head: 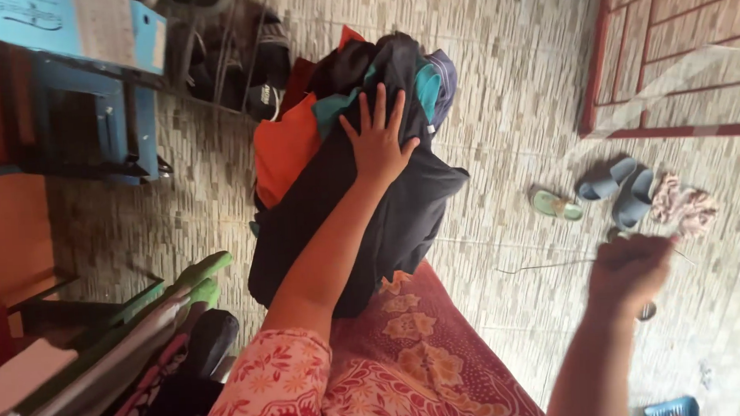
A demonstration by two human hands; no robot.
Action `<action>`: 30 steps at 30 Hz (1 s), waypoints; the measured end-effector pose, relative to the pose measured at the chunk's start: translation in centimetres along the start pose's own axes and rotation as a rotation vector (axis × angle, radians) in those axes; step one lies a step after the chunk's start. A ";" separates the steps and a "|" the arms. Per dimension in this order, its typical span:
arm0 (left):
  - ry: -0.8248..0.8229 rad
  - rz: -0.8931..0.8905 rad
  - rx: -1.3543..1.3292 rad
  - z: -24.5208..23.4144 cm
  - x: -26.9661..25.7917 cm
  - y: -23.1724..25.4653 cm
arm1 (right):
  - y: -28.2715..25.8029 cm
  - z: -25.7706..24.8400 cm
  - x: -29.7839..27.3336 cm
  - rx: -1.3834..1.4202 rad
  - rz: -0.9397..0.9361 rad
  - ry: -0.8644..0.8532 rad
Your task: The person removes multiple shirts and a pair of shorts from wire hangers on a clothing rack and places them onto a pile on the floor. The items include a teal t-shirt, a black polo shirt, patterned shorts, a black and yellow shirt, a grey polo, a white graphic tee, a black polo with red trim, a dark blue shirt, and a white long-sleeve shirt.
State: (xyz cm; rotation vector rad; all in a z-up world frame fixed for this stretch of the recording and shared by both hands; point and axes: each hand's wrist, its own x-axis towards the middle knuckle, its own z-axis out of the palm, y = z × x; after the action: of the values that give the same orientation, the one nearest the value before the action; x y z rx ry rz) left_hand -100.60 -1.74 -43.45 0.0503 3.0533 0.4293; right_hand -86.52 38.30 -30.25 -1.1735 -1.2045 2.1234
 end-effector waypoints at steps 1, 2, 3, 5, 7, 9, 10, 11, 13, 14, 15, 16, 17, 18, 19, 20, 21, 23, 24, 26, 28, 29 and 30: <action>0.009 -0.012 0.021 -0.2 0.0 0.2 | 0.9 1.0 -0.7 -0.086 -0.012 -0.035; 0.019 -0.025 0.042 -0.6 -0.1 0.5 | 1.6 1.9 -1.4 -0.172 -0.022 -0.070; 0.002 -0.015 0.038 -0.6 -0.2 0.1 | 1.9 3.4 -2.8 -0.178 -0.021 -0.051; -0.038 -0.028 0.043 -1.2 0.5 -0.1 | 2.3 7.0 -4.8 -0.266 -0.086 -0.054; -0.083 -0.030 -0.005 -1.7 0.7 -0.3 | 2.7 7.8 -4.8 -0.219 -0.101 -0.091; -0.121 -0.036 -0.050 -1.5 0.8 -0.9 | 2.5 9.0 -4.8 -0.170 -0.118 -0.139; -0.070 -0.028 -0.126 -1.0 0.8 -1.4 | 2.1 9.7 -5.0 -0.175 -0.143 -0.212; -0.014 -0.018 -0.201 -0.6 1.3 -1.8 | 1.7 10.7 -4.9 -0.175 -0.172 -0.289; 0.054 -0.009 -0.323 -2.7 1.0 -1.9 | 0.0 13.2 -5.8 -0.142 -0.198 -0.330; 0.104 -0.010 -0.444 -3.9 0.7 -1.9 | -1.0 14.2 -6.5 -0.122 -0.210 -0.368; 0.130 -0.003 -0.442 -5.9 0.3 -1.4 | -1.7 14.9 -6.5 -0.106 -0.224 -0.384; 0.326 0.056 -0.554 -7.8 -0.2 -0.9 | -2.4 15.5 -6.7 -0.087 -0.275 -0.444; 0.529 0.113 -0.660 -9.8 -0.9 -0.6 | -3.1 16.2 -6.9 -0.068 -0.326 -0.511; 0.560 0.118 -0.655 -12.8 -2.0 0.3 | -4.3 16.7 -7.7 -0.052 -0.338 -0.536; 0.605 0.107 -0.820 -15.7 -3.2 1.1 | -5.5 17.3 -8.4 -0.120 -0.381 -0.681; 0.649 0.104 -0.985 -18.6 -4.7 1.8 | -6.5 18.0 -9.3 -0.189 -0.429 -0.825; 0.693 0.094 -0.973 -21.5 -6.8 2.8 | -7.4 18.1 -10.3 -0.178 -0.433 -0.869; 0.949 0.243 -1.011 -27.1 -11.5 4.6 | -8.8 18.7 -12.6 -0.333 -0.576 -1.065; 1.005 0.230 -0.984 -28.4 -13.2 4.3 | -9.1 19.3 -13.5 -0.317 -0.582 -1.122; 1.280 0.178 -0.170 -30.5 -18.4 3.7 | -9.1 19.6 -15.7 -0.489 -0.674 -1.387; 1.170 0.129 -0.107 -31.9 -23.2 4.3 | -6.9 19.7 -17.8 -0.474 -0.661 -1.527; 1.047 0.135 -0.093 -32.7 -25.0 4.5 | -5.8 20.1 -18.9 -0.459 -0.681 -1.598; 1.071 0.089 -0.053 -32.3 -26.9 3.9 | -5.2 20.1 -20.2 -0.437 -0.668 -1.661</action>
State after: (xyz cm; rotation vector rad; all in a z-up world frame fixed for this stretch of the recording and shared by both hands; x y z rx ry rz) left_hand -75.62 -7.97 -10.01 -0.0760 4.0895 0.7319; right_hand -92.38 17.29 -11.16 1.2211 -2.2053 2.0087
